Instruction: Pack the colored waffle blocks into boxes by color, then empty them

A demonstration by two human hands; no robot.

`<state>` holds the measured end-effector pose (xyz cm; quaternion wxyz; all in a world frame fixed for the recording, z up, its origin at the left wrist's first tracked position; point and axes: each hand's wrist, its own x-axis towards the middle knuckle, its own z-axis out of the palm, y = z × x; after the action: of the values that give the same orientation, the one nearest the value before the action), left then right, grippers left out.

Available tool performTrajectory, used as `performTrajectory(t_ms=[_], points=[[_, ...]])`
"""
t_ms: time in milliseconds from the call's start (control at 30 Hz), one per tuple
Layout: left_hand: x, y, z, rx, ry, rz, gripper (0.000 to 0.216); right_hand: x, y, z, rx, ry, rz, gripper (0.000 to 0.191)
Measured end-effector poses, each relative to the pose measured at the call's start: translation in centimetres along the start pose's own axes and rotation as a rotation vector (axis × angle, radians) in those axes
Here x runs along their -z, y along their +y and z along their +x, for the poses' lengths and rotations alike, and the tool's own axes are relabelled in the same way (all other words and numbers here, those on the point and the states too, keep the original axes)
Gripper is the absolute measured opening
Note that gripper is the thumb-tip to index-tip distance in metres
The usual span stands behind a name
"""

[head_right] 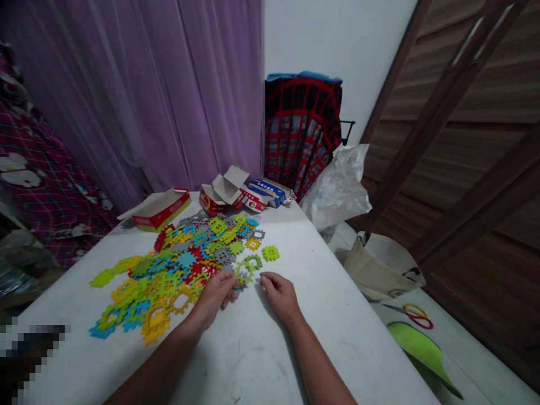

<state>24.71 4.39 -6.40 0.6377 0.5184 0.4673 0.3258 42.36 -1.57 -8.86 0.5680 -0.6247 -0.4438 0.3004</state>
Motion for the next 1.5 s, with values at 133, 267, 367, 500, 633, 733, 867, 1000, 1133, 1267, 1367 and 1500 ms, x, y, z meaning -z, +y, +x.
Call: performTrajectory(t_ms=[133,267,367,500,633,733,867,1000,1133,1267,1367,1500], points=[[-0.5,-0.5,0.1,-0.015,-0.032,0.054,0.04,-0.1,-0.6,-0.2,-0.07,-0.04,0.11,0.052],[-0.6,-0.8,0.2,-0.021,-0.032,0.103,0.037,0.4,-0.9,-0.1,-0.091,-0.034,0.1,0.046],[-0.7,-0.9,0.2,-0.019,-0.036,0.096,0.036,0.4,-0.9,-0.2,-0.091,-0.073,0.069,0.043],[-0.8,-0.9,0.0,-0.006,-0.066,0.093,0.035,0.1,-0.9,-0.2,-0.108,-0.097,0.062,0.04],[-0.7,-1.0,-0.2,-0.047,-0.08,0.14,0.039,0.2,-1.2,-0.2,-0.135,-0.071,0.064,0.035],[-0.3,-0.9,-0.1,-0.174,-0.06,0.194,0.032,0.5,-1.4,-0.1,-0.148,-0.074,0.057,0.032],[0.1,-0.8,0.6,-0.154,-0.054,0.176,0.041,0.6,-1.3,-0.1,-0.155,-0.125,0.052,0.03],[0.4,-0.5,0.8,-0.134,-0.112,0.156,0.053,0.5,-0.9,0.0,-0.175,-0.17,0.051,0.029],[0.9,-0.1,0.4,-0.206,-0.163,0.349,0.057,0.5,-0.9,0.0,-0.19,-0.174,0.043,0.029],[1.6,0.5,-0.1,-0.369,-0.215,0.631,0.053,0.6,-1.1,0.1,-0.215,-0.202,0.05,0.03],[1.9,0.8,-0.2,-0.421,-0.245,0.722,0.053,0.7,-1.1,0.1,-0.222,-0.202,0.059,0.03],[1.8,0.9,-0.2,-0.478,-0.229,0.839,0.047,0.7,-1.1,0.1,-0.221,-0.205,0.061,0.029]])
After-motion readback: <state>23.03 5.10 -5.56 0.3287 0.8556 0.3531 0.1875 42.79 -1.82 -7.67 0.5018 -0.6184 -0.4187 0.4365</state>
